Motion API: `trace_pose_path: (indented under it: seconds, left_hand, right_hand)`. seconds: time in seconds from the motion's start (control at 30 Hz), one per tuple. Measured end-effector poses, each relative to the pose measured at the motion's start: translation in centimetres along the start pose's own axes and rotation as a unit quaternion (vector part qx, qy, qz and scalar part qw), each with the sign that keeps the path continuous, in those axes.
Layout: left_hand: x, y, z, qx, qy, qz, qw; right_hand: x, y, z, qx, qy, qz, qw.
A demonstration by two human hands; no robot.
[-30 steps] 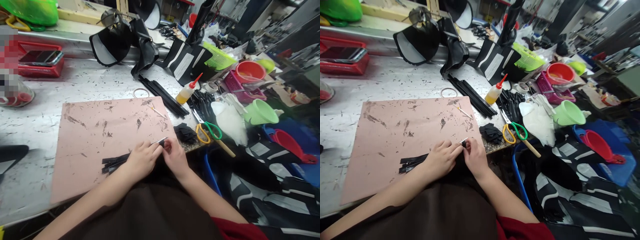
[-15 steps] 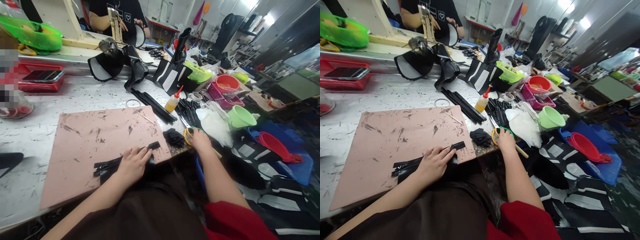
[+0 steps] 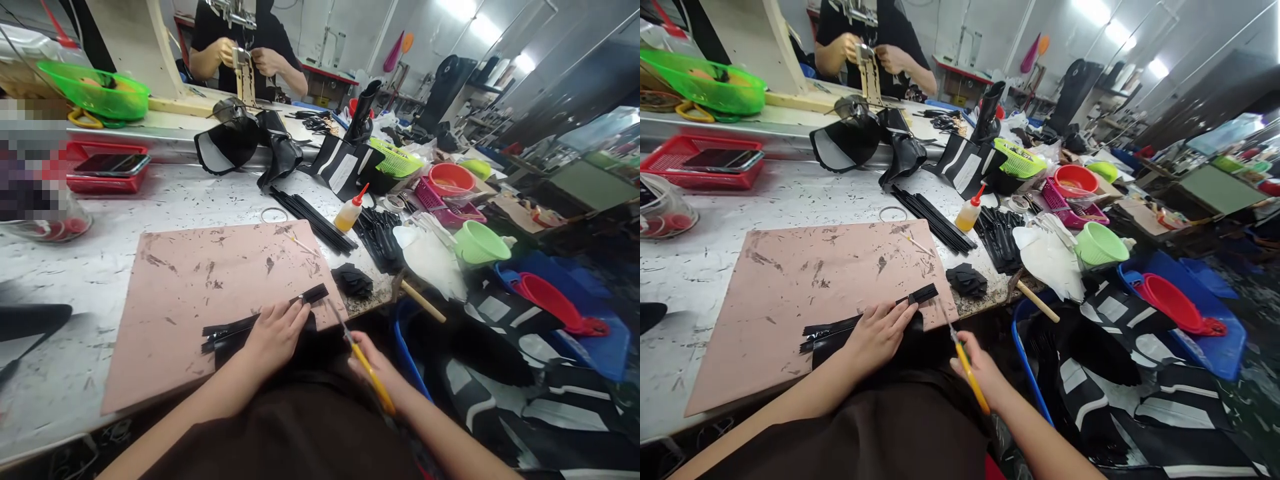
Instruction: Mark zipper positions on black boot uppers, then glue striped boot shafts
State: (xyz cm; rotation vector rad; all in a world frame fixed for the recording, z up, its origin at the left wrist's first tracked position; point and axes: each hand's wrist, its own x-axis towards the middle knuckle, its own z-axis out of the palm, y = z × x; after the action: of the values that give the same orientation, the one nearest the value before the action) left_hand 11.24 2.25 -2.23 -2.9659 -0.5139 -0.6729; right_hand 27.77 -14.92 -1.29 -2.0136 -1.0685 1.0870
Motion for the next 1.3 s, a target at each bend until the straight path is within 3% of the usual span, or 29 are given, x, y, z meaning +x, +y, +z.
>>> trace_pose_path:
  seconds: [0.1,0.33,0.53,0.73,0.83,0.93,1.03,1.1,1.2,1.27,1.3]
  left_hand:
    - [-0.1,0.0,0.2,-0.001,0.009,-0.004,1.000]
    - [-0.3,-0.2,0.7,-0.006,0.033,-0.003,0.999]
    - [-0.3,-0.2,0.8,-0.017,0.005,-0.007,1.000]
    - [-0.1,-0.2,0.7,-0.020,-0.033,-0.014,0.999]
    - [-0.1,-0.2,0.6,-0.013,-0.016,-0.006,1.000]
    - [-0.1,-0.3,0.6,-0.010,-0.003,-0.003,1.000]
    - [0.0,-0.3,0.5,-0.006,0.001,-0.007,1.000]
    - [0.1,-0.3,0.5,-0.005,-0.002,-0.008,1.000]
    - [0.2,-0.4,0.4,0.001,-0.010,-0.006,1.000]
    - [0.2,-0.4,0.3,0.005,-0.015,-0.007,1.000]
    - [0.2,-0.4,0.3,0.004,-0.018,-0.009,1.000]
  right_hand:
    - [0.0,-1.4,1.5,-0.003,-0.053,0.008,0.999]
    - [2.5,-5.8,0.6,-0.128,-0.087,0.009,0.988]
    - [2.8,-5.1,1.8,-0.116,-0.037,0.026,0.992]
    - [2.7,-3.6,3.0,-0.003,0.026,-0.009,1.000]
    - [2.4,-3.9,1.8,0.065,0.028,0.018,0.997]
    - [2.4,-4.4,-1.4,0.091,0.049,0.057,0.993]
    - [2.8,-4.3,-5.0,-0.048,0.101,0.091,0.990]
    - [3.1,-3.8,-6.3,-0.233,0.146,0.100,0.956]
    - [3.2,-2.5,-6.1,-0.462,0.181,0.068,0.866]
    - [2.7,-1.6,-5.1,-0.518,0.180,0.051,0.835]
    - [2.3,-1.1,-4.7,-0.521,0.179,0.049,0.833]
